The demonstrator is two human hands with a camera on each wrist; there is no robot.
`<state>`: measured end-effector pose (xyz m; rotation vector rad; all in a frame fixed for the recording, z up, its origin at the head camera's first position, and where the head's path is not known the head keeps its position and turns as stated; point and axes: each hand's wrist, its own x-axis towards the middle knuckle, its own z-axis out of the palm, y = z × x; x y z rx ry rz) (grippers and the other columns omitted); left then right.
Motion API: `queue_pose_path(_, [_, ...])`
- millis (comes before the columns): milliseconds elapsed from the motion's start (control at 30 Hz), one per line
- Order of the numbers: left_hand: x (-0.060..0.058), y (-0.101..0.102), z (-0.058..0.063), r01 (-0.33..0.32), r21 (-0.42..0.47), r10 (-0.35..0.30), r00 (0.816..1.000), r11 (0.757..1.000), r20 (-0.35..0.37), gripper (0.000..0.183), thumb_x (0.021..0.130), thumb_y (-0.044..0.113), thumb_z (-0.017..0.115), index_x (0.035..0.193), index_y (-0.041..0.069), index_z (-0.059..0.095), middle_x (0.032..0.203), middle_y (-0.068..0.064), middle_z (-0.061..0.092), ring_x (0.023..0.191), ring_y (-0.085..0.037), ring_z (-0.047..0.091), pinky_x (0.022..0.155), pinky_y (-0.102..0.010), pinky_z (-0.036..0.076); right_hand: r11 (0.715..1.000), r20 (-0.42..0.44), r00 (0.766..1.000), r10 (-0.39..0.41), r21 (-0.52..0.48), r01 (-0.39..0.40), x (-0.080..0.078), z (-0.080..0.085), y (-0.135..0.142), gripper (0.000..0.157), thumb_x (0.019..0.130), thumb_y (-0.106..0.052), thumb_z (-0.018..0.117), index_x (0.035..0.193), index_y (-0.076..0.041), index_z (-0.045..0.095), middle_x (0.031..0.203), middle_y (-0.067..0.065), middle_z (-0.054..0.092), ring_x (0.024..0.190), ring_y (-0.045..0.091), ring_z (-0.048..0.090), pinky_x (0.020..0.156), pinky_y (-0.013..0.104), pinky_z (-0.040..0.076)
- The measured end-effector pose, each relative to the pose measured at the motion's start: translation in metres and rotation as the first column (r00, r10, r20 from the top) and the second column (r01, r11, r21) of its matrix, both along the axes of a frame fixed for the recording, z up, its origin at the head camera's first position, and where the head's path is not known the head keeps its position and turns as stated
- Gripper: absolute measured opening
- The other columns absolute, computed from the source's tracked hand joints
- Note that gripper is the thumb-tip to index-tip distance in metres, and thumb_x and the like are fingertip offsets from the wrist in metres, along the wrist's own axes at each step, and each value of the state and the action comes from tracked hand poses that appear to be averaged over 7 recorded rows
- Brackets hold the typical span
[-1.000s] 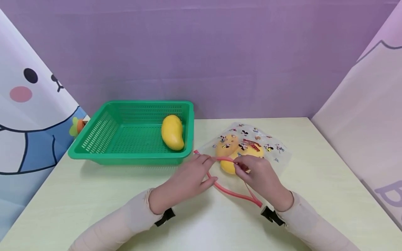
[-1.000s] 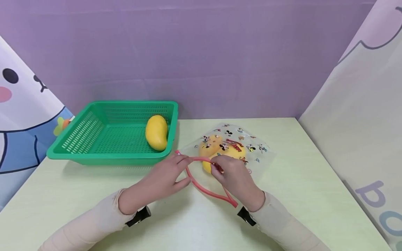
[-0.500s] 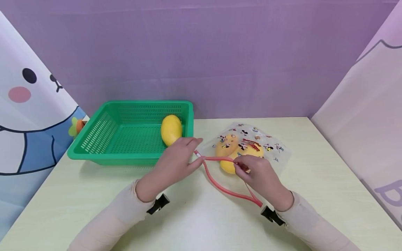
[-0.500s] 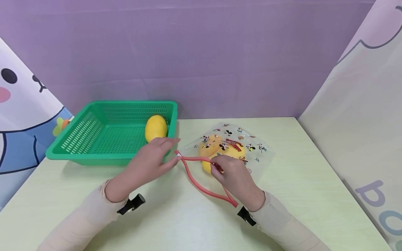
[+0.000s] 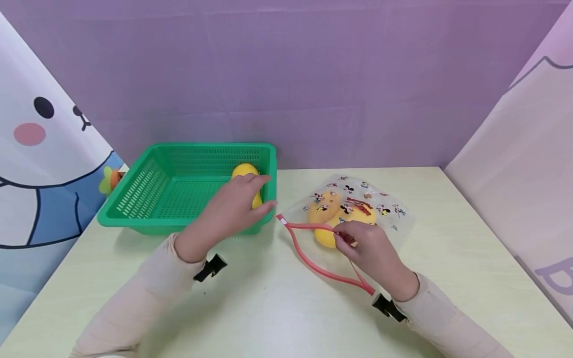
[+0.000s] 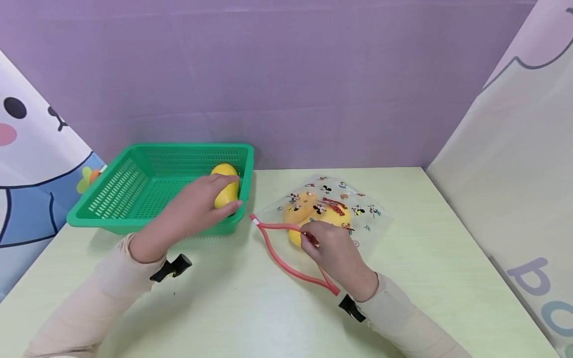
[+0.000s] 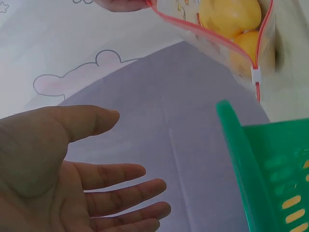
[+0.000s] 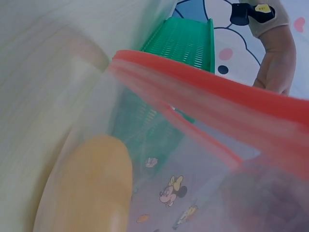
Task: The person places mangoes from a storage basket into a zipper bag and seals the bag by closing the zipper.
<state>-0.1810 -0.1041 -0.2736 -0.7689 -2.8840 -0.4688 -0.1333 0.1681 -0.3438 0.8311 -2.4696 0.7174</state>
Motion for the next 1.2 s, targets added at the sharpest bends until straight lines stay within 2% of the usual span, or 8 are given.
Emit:
queue_pose_path(133, [-0.004, -0.003, 0.006, -0.009, 0.002, 0.009, 0.999, 1.0, 0.043, 0.059, 0.089, 0.034, 0.064, 0.136, 0.002, 0.048, 0.131, -0.016, 0.054, 0.12, -0.033, 0.05, 0.096, -0.048, 0.045, 1.0, -0.003, 1.0, 0.001, -0.002, -0.001, 0.0, 0.0, 0.0, 0.014, 0.074, 0.005, 0.073, 0.084, -0.004, 0.07, 0.077, 0.001, 0.068, 0.062, 0.005, 0.059, 0.057, 0.017, 0.051])
queue_pose_path(400, [-0.017, -0.008, 0.016, -0.043, -0.017, 0.044, 0.996, 0.999, 0.079, 0.057, 0.092, 0.034, 0.059, 0.137, 0.002, 0.045, 0.138, -0.017, 0.049, 0.129, -0.035, 0.042, 0.103, -0.05, 0.037, 1.0, -0.001, 1.0, -0.006, 0.001, 0.006, -0.001, 0.0, 0.001, 0.013, 0.075, 0.003, 0.072, 0.085, -0.004, 0.07, 0.078, 0.002, 0.069, 0.063, 0.005, 0.06, 0.057, 0.017, 0.051])
queue_pose_path(700, [-0.036, -0.015, 0.018, -0.06, 0.004, 0.058, 0.988, 0.998, 0.146, 0.057, 0.094, 0.034, 0.055, 0.138, 0.0, 0.044, 0.139, -0.016, 0.048, 0.13, -0.034, 0.04, 0.105, -0.049, 0.035, 1.0, 0.013, 1.0, -0.009, 0.001, 0.009, 0.0, -0.001, 0.001, 0.013, 0.074, 0.003, 0.072, 0.085, -0.004, 0.071, 0.077, 0.002, 0.069, 0.063, 0.005, 0.059, 0.057, 0.017, 0.051])
queue_pose_path(933, [-0.05, -0.019, 0.023, -0.091, 0.015, 0.087, 0.982, 0.996, 0.168, 0.056, 0.094, 0.034, 0.055, 0.138, 0.001, 0.044, 0.14, -0.015, 0.047, 0.129, -0.034, 0.042, 0.104, -0.05, 0.035, 1.0, 0.016, 1.0, -0.003, 0.013, 0.002, -0.001, -0.001, 0.0, 0.01, 0.075, 0.003, 0.072, 0.084, -0.002, 0.07, 0.076, 0.002, 0.068, 0.062, 0.005, 0.059, 0.056, 0.017, 0.051])
queue_pose_path(1200, [-0.063, -0.026, 0.022, -0.127, 0.013, 0.122, 0.971, 0.992, 0.206, 0.059, 0.095, 0.036, 0.052, 0.14, 0.001, 0.041, 0.138, -0.017, 0.048, 0.127, -0.034, 0.044, 0.103, -0.05, 0.036, 1.0, 0.02, 1.0, 0.005, 0.002, -0.005, -0.001, -0.002, 0.0, 0.01, 0.075, 0.003, 0.072, 0.083, -0.002, 0.07, 0.075, 0.002, 0.068, 0.062, 0.005, 0.058, 0.056, 0.017, 0.051])
